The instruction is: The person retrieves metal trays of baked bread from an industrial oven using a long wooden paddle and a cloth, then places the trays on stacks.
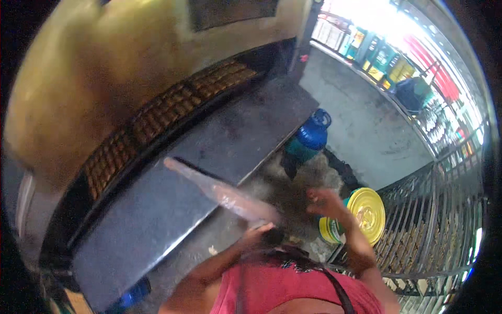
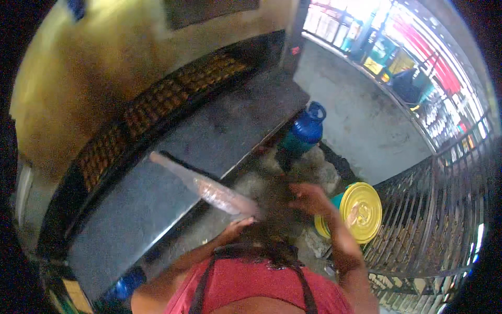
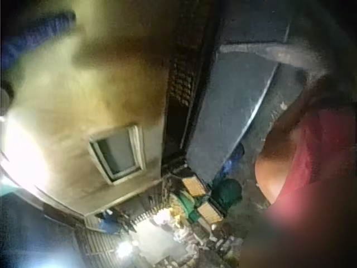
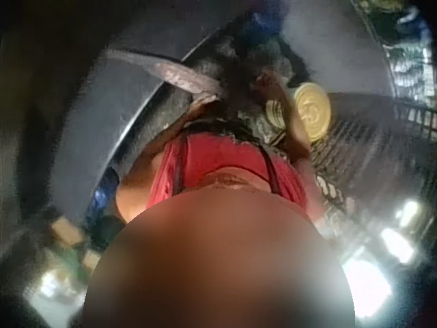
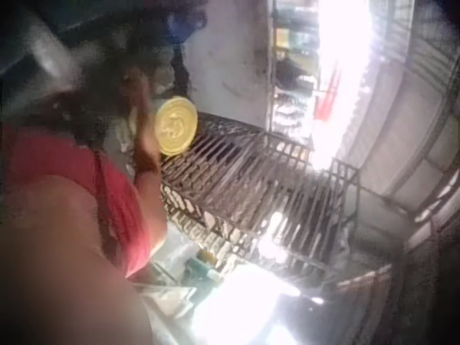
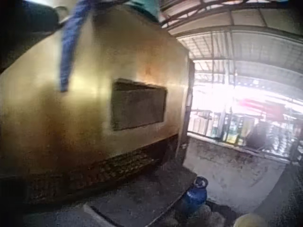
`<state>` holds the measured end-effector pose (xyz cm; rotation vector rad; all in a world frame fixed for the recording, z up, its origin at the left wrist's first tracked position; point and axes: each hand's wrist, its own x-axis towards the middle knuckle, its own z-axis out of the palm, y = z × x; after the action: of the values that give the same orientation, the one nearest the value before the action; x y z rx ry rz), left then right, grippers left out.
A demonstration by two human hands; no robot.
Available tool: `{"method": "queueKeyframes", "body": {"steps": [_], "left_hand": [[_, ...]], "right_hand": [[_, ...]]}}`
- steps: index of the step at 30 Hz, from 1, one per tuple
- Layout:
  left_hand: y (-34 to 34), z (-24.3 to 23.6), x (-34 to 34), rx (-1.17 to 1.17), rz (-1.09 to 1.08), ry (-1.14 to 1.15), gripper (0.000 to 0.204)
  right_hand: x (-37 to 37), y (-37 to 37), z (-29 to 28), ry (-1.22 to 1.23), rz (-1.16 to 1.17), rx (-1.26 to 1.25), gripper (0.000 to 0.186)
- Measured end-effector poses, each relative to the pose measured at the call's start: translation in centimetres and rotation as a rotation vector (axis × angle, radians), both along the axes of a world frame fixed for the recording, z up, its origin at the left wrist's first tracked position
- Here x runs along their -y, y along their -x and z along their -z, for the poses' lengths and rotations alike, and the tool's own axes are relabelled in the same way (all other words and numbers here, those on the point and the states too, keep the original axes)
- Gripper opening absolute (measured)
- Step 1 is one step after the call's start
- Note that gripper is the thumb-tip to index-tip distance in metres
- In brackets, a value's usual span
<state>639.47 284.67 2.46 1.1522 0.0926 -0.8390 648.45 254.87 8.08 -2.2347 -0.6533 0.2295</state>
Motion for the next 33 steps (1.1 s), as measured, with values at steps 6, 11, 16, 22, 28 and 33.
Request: {"method": "queueKeyframes", "body": {"steps": [6,11,16,22,28,33], "left_hand": [[-5.2,3.3,1.8,-0.160,-0.378,-0.272,0.041],[-8.7,2.6,6.6,-0.028,-0.772,-0.473,0.037],[-10.9,0.8,13.1,0.011,-1.287,-0.644,0.036],[-4.1,8.2,16.8,-0.038,-2.168,-0.073,0.027],[3.5,20.1,21.0,-0.228,-2.550,0.275,0.026],[7.2,28.7,23.7,-0.371,-2.375,0.582,0.033]], "right_hand": [[5.3,-31.0,-10.7,-0.169,0.213,0.248,0.039],[2.8,-55.1,-23.5,-0.470,0.202,0.390,0.044],[10.4,-80.1,-28.2,-0.499,0.128,0.582,0.046],[4.0,-86.5,-32.2,-0.757,0.400,0.783,0.058],[1.7,-78.9,-27.8,-0.487,0.508,1.154,0.077],[12.2,-90.7,-32.5,-0.559,0.309,0.920,0.047]]}}
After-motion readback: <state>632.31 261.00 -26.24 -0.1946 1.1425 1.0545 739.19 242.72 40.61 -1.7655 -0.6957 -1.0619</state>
